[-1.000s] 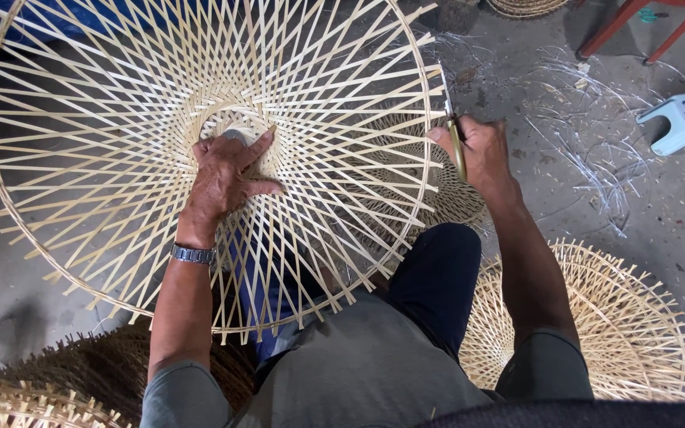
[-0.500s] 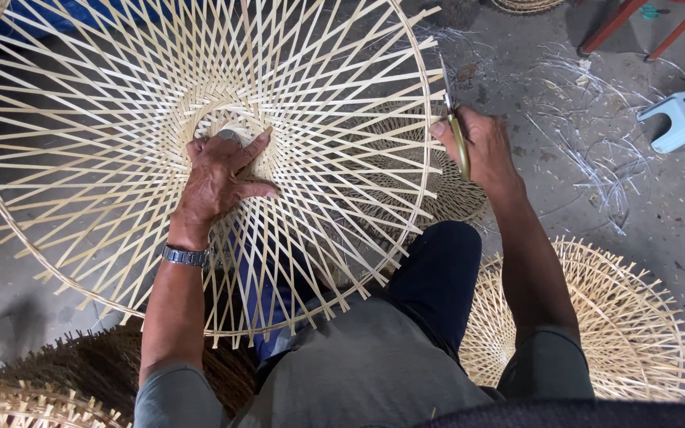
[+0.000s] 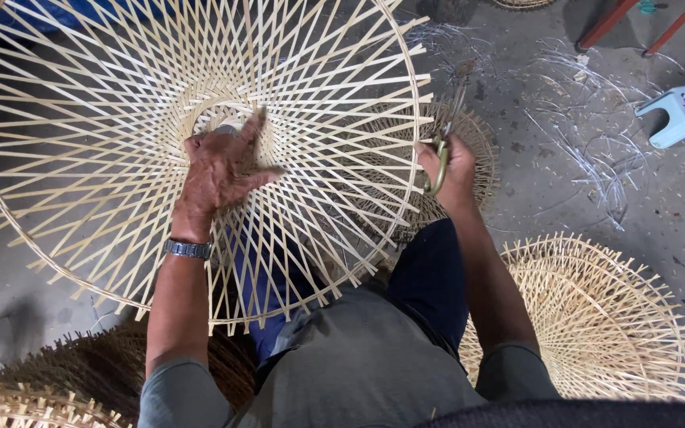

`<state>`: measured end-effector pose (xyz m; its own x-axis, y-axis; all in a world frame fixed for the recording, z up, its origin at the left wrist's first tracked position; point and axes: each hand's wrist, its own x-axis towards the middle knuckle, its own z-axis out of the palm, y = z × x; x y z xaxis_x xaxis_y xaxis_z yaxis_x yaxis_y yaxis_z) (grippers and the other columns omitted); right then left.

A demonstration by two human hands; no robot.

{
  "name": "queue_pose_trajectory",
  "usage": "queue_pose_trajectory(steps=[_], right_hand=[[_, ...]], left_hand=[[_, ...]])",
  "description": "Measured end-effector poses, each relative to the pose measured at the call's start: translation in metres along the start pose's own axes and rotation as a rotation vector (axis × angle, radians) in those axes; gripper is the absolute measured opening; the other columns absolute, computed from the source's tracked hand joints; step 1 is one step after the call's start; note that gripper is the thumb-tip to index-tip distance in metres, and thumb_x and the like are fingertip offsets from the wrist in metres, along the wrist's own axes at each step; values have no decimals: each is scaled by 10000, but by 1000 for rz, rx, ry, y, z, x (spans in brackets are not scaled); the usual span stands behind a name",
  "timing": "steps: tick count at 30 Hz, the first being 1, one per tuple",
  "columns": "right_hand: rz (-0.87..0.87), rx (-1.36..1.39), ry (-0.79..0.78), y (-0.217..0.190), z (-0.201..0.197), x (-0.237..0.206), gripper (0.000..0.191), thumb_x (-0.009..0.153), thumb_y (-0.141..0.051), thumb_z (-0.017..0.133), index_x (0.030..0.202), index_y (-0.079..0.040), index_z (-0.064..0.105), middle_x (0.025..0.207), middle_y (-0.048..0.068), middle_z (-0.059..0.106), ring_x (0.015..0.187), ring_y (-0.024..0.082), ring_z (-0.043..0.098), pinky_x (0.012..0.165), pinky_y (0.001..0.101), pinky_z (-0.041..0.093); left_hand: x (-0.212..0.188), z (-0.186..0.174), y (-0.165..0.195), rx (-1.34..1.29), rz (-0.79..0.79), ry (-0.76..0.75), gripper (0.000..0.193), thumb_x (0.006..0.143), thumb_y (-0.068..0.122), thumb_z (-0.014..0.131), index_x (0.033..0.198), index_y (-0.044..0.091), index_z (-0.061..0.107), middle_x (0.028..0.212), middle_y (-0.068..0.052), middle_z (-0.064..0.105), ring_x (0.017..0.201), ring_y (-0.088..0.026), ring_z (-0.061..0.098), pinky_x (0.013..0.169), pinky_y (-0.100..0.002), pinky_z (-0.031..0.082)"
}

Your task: The person uses shears to trim the protruding bamboo strips along the rim of a woven basket. The basket is held steady with one hand while the other hand cuts the excess material around the edge.

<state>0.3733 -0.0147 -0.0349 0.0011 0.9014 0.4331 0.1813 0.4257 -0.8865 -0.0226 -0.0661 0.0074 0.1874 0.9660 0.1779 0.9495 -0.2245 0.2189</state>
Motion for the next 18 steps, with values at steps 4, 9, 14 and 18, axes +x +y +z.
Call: queue_pose_trajectory(steps=[4, 9, 14, 18], right_hand=[[54, 3, 52, 15, 26, -23, 125, 899, -59, 709, 848, -62, 595, 774, 48, 661, 635, 120, 659, 510, 253, 561], [78, 141, -49, 12, 24, -47, 194, 933, -221, 691, 966, -47, 612, 804, 53, 636, 656, 135, 629, 576, 286, 572], [31, -314, -127, 20, -10, -30, 504, 1013, -547, 496, 966, -55, 596, 722, 26, 592, 622, 169, 590, 560, 328, 495], [67, -541, -198, 27, -13, -16, 574, 965, -610, 429, 941, -65, 608, 640, 32, 552, 505, 203, 505, 444, 366, 427]], left_hand=[[16, 43, 1, 59, -180, 296, 1154, 812, 875, 592, 1635, 188, 165, 950, -124, 585, 852, -231, 522, 858, -480, 348], [26, 80, 4, -104, -362, 344, 1091, 767, 867, 584, 1605, 241, 273, 947, -107, 628, 899, -274, 550, 874, -565, 305], [35, 71, -6, 94, -259, 518, 1032, 798, 906, 593, 1545, 211, 439, 889, -91, 617, 835, -263, 542, 807, -523, 306], [38, 63, -6, 195, -217, 593, 1030, 790, 927, 601, 1530, 216, 506, 850, -64, 601, 762, -237, 511, 784, -485, 296]])
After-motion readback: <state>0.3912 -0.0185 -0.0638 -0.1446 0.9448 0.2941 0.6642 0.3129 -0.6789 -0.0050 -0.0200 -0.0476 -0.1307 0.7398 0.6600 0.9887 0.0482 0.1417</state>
